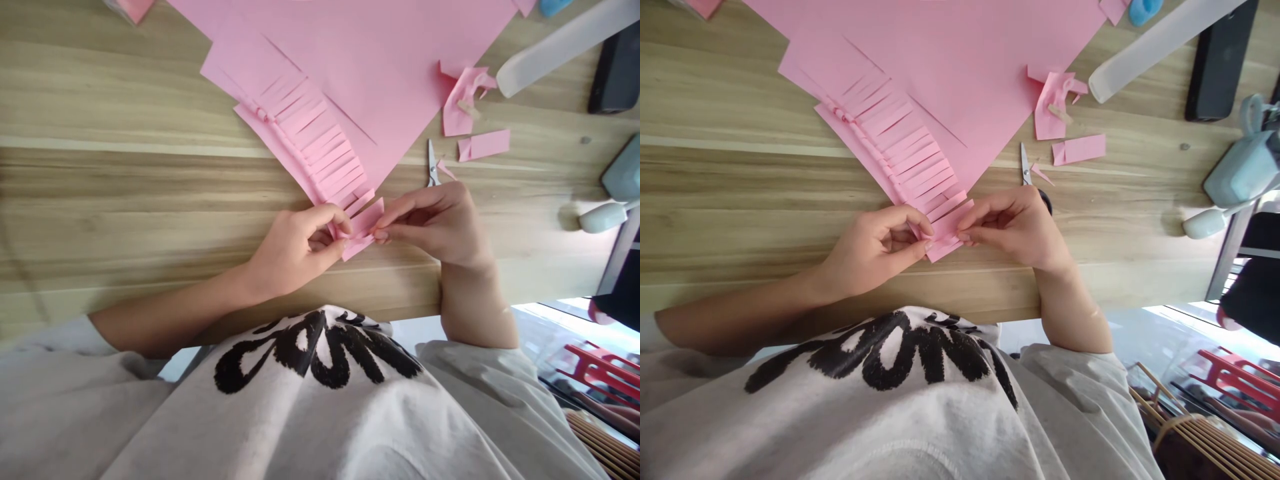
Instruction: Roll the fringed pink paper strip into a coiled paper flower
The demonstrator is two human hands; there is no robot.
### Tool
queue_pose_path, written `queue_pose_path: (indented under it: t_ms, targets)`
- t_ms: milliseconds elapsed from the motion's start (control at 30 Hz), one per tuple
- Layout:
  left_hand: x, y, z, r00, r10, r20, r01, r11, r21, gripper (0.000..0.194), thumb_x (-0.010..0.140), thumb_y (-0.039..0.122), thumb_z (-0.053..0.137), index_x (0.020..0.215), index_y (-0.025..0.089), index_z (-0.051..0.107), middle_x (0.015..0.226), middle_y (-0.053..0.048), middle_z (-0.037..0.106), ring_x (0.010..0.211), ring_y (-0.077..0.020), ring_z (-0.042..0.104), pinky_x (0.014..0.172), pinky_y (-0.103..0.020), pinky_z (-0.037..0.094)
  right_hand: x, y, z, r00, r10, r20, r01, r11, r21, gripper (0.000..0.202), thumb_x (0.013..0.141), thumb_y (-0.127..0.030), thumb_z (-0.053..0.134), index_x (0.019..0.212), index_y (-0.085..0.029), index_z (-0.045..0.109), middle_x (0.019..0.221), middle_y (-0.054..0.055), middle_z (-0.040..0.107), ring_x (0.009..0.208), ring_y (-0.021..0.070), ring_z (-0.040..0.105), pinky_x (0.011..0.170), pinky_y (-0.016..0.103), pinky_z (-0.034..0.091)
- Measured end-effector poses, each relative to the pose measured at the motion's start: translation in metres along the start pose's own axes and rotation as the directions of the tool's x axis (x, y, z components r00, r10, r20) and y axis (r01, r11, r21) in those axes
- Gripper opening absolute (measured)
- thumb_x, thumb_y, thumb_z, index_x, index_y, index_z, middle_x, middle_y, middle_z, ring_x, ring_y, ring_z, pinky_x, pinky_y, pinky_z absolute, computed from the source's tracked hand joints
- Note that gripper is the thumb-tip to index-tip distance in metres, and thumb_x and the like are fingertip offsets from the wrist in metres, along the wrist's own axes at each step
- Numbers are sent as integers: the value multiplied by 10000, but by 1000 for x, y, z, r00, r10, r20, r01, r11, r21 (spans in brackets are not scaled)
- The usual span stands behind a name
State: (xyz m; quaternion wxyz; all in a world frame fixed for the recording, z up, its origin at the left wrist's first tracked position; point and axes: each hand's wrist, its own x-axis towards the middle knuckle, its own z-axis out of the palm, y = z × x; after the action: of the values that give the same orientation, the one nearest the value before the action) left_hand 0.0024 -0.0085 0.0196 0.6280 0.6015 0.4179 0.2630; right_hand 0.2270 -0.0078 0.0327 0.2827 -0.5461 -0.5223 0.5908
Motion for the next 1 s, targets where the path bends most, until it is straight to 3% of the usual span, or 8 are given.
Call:
queue_pose_path:
  t_ms: [333,667,1000]
  targets:
    - [0,-2,1,999,38,-5,-38,999,12,71,820,191,681,853,155,629,819,-9,711,677,-89,681,651,-176,583,1,2,0,1000,16,25,-17,998,65,133,671,-261,875,769,-235,788,751,12,776,685,171,727,675,297,636]
    - [0,-3,0,998,57,1,-57,997,43,52,817,163,660,862,157,634,847,-10,727,701,-87,683,669,-179,577,-1,2,0,999,-33,26,32,999,41,59,785,-203,774,834,-228,794,746,-8,759,656,117,697,665,249,610]
    - [0,1,1,1000,7,1,-7,1000,1,60,807,176,674,826,162,619,779,-1,708,650,-90,682,606,-165,574,0,0,-1,1000,-13,-11,13,1000,-14,103,658,-187,856,700,-236,775,679,-8,751,621,146,683,581,271,580]
